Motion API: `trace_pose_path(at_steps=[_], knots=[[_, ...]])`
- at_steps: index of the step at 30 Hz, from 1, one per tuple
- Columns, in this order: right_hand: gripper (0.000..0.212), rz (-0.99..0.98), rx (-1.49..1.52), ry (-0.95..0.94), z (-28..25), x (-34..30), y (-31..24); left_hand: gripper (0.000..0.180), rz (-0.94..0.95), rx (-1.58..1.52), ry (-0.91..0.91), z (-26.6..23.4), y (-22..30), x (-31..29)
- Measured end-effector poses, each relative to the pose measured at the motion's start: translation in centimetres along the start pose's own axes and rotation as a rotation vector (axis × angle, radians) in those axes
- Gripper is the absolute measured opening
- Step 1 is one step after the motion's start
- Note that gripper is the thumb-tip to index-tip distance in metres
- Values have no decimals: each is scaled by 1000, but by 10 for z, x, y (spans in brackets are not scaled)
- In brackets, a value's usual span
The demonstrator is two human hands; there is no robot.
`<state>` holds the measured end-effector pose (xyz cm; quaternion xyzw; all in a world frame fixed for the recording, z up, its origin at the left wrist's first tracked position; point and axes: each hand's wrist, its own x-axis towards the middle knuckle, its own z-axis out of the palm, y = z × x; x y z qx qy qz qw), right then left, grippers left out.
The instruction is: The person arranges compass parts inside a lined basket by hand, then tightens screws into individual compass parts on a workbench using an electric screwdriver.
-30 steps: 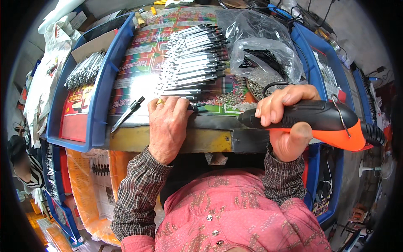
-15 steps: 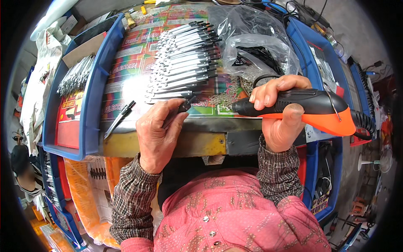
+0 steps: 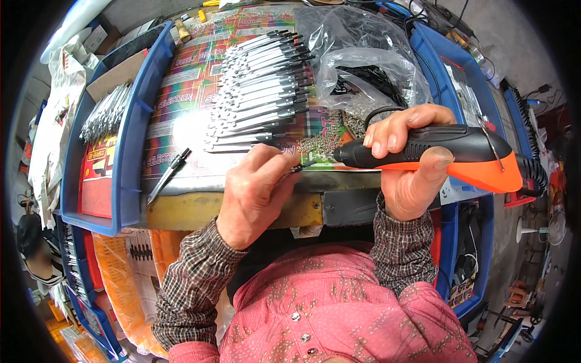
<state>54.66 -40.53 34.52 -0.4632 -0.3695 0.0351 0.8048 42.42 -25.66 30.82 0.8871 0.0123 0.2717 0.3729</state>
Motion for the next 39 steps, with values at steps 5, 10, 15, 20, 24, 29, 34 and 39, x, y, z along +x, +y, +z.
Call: trace_pose_path(at_steps=[5,10,15,20,24,29,34,39], knots=[[55,-1,15,-9,0,2,-3,20,160,112,-80,11,-2,8],[56,7,65,-25,0,6,0,19,175,189,-124,18,-6,13],[46,-56,275,-61,0,7,2,21,133,183,-90,22,-6,14],[47,-26,307,-58,0,8,-2,21,112,147,-56,25,-8,14],[48,-28,343,-56,1,6,0,22,113,126,-24,25,-8,13],[53,-32,283,-86,-1,7,-1,27,127,91,-22,27,-11,12],[61,-63,204,-130,-2,8,1,35,123,132,-41,24,-9,12],[60,-77,231,-181,-4,9,1,31,136,148,-59,23,-8,12]])
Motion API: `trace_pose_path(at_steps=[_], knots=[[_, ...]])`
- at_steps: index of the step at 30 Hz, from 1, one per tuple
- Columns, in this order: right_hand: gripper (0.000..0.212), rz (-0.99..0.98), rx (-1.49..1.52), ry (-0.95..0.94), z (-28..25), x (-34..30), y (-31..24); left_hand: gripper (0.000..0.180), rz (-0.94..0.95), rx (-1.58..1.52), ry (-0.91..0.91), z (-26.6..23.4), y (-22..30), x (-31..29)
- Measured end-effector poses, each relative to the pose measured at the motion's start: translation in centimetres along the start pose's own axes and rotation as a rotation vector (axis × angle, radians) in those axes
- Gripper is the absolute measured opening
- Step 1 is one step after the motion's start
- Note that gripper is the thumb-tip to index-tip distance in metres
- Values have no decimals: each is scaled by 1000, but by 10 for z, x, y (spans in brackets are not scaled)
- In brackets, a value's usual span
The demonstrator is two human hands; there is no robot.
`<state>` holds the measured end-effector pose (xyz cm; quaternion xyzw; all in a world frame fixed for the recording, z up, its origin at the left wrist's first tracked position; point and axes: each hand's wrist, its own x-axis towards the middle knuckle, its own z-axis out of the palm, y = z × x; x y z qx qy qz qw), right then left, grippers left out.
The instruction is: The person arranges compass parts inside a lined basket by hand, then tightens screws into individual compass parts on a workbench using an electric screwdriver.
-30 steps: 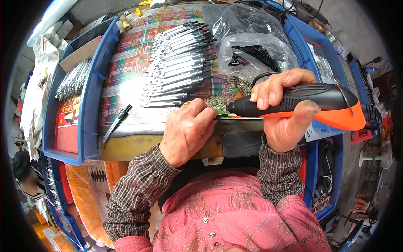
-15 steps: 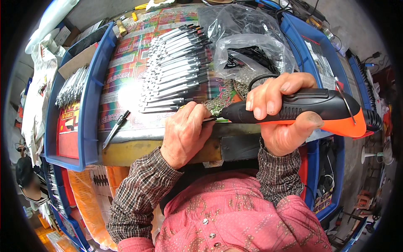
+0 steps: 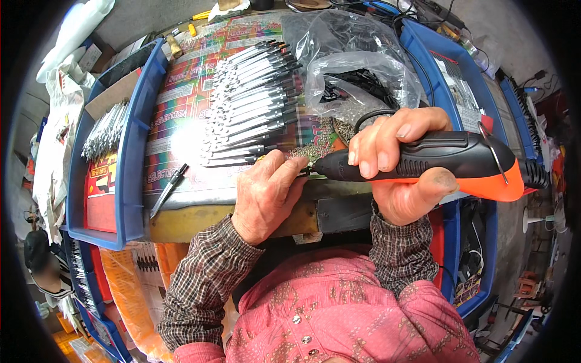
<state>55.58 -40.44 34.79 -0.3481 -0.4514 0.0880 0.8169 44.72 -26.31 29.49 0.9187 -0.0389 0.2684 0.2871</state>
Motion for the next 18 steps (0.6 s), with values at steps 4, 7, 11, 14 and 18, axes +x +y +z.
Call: trace_pose_path(at_steps=[4,7,11,14,18], knots=[[60,3,8,0,1,0,0,28,20,7,18,1,-1,0],[60,21,-9,22,2,0,-2,26,19,2,24,1,-1,0],[53,23,63,78,4,0,-4,23,19,1,19,2,-1,0],[49,23,136,124,4,-1,-3,23,28,-4,31,2,-2,-1],[48,21,104,129,2,-1,-6,25,32,-12,28,0,-1,0]])
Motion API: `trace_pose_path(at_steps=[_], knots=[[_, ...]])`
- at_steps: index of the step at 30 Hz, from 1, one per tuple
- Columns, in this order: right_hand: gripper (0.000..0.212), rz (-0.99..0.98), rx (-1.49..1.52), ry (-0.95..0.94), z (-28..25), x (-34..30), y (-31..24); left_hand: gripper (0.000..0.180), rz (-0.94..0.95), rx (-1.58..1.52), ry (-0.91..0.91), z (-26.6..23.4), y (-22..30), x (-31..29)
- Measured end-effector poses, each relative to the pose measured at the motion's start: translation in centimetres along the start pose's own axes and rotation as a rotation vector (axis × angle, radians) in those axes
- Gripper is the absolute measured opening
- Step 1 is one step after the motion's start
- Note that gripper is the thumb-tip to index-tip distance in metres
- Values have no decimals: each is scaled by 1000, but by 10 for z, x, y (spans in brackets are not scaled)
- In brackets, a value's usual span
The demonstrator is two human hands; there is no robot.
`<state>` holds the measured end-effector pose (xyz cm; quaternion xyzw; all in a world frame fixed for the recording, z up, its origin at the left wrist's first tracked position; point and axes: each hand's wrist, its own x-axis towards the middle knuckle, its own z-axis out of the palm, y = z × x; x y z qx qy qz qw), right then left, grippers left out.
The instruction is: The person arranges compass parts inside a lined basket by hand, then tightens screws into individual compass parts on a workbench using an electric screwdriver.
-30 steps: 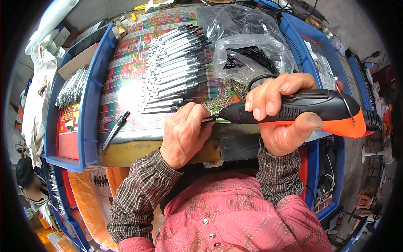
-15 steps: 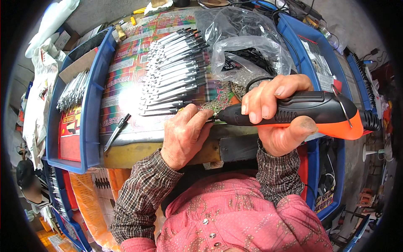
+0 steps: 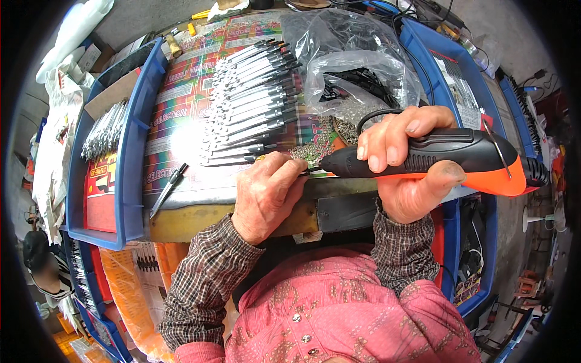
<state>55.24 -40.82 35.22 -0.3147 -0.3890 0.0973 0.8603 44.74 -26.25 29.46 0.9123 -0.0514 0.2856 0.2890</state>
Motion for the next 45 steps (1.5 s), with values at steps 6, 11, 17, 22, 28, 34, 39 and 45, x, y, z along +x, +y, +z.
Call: trace_pose_path(at_steps=[6,11,17,22,28,34,39,45], knots=[[46,-19,-17,-11,-2,-1,0,25,17,10,3,0,0,0],[47,-10,-23,1,-1,-3,0,24,2,19,-11,-2,2,-1],[46,-25,-21,-5,-2,-3,-1,23,36,12,22,-2,1,-1],[46,-21,-15,-4,0,-4,-3,22,41,28,11,-3,2,-2],[47,-25,-26,-5,0,-5,-7,20,22,22,35,1,3,-2],[46,-50,-6,-47,4,-7,-14,20,-1,70,66,0,6,-6],[48,-18,19,-121,9,-10,-22,13,-287,-269,100,-14,23,-16],[62,-88,-77,-350,11,-11,-18,16,-808,-853,41,-33,47,-39]])
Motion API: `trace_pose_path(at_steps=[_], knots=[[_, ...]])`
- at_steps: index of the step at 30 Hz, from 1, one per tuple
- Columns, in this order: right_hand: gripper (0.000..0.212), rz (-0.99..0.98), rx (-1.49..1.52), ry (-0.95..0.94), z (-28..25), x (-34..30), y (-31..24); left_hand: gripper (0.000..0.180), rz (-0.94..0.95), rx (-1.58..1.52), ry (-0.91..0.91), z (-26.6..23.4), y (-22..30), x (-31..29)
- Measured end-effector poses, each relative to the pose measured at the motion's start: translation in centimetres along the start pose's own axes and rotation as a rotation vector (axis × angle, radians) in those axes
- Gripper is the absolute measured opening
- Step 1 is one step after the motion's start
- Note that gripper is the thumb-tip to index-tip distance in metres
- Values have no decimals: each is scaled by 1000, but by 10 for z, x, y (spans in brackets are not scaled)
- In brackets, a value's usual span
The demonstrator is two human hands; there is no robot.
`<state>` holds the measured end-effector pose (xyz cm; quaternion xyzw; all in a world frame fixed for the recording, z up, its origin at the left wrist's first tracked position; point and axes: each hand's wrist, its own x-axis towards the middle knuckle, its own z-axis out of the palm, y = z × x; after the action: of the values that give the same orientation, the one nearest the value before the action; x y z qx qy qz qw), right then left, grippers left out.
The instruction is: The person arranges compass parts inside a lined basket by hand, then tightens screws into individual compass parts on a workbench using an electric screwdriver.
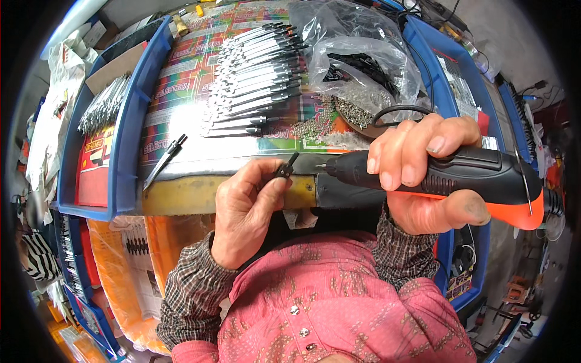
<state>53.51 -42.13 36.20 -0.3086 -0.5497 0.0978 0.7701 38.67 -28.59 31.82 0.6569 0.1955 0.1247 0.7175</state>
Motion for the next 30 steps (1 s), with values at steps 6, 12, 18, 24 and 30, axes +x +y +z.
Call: trace_pose_path(at_steps=[6,12,18,24,30], knots=[[62,30,42,-88,8,-2,2,23,-111,-287,-4,-7,-8,-27],[62,73,40,-149,20,-4,4,21,-42,-341,153,-4,-21,-48],[61,148,62,-225,25,-1,4,20,-150,-458,153,-1,-31,-56],[62,193,87,-270,32,0,5,18,-267,-583,110,1,-35,-59],[62,216,79,-295,35,0,5,14,-380,-729,144,8,-28,-54]])
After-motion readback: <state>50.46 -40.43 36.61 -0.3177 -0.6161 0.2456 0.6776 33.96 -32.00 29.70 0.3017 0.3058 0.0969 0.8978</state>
